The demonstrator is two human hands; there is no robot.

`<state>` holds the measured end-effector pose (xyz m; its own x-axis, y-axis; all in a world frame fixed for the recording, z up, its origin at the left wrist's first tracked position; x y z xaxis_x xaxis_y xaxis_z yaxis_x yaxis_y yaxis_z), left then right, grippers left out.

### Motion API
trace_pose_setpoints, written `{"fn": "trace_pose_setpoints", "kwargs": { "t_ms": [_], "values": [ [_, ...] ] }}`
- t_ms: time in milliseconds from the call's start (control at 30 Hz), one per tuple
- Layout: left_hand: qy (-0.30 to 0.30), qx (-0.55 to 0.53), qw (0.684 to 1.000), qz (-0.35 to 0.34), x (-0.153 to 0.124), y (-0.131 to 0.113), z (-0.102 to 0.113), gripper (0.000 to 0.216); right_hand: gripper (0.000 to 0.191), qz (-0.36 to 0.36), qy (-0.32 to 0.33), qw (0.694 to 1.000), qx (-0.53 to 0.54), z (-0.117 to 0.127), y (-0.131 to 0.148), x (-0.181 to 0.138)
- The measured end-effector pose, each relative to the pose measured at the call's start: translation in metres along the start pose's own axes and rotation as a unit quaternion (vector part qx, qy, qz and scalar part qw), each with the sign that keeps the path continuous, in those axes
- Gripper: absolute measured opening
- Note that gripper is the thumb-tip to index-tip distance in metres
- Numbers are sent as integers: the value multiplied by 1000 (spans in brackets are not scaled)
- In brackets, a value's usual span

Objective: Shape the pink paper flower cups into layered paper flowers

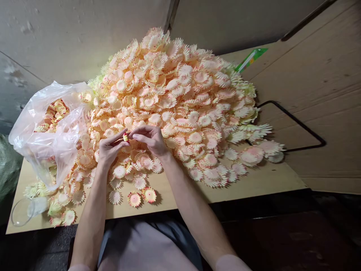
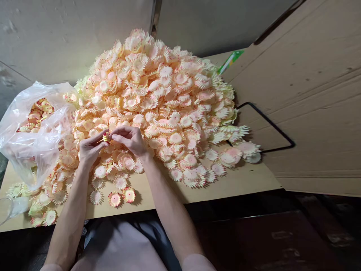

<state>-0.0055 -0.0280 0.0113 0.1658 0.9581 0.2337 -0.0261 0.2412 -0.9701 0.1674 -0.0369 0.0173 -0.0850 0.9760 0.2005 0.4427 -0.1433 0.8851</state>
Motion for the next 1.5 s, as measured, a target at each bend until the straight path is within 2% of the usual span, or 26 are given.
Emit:
{"fn": "trace_pose_setpoints", "kwargs": {
  "t_ms": [333, 500, 733, 1333, 1500],
  "values": [
    [13, 30, 999, 7, -2, 3, 0, 52, 21, -33, 15, 999, 25, -1, -1, 0],
    [17, 44, 999, 8, -2, 2, 0, 53, 18, -38, 21, 998, 47, -1, 0, 1],
    [-29, 32, 999, 14, -2, 0, 0, 39, 15, -42, -9, 998, 46, 3, 1, 2],
    [-36, -13, 999, 14, -1, -6, 0, 46, 20, -49, -19, 996, 66, 5, 2, 2],
    [-36, -2, 999, 11, -1, -10, -1, 46, 19, -53, 1, 996, 78, 4, 2, 2]
  ]
}}
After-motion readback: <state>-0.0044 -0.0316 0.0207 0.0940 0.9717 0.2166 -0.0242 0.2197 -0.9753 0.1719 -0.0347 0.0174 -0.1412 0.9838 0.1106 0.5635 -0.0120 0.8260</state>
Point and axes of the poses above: each hand's wrist, its own x-axis towards the middle knuckle, its own z-axis out of the back of the hand, y = z × x, the point moved 3 cm from there along x, towards the middle knuckle, and after that the axes turned 6 degrees about x, right-handed, at the moved point
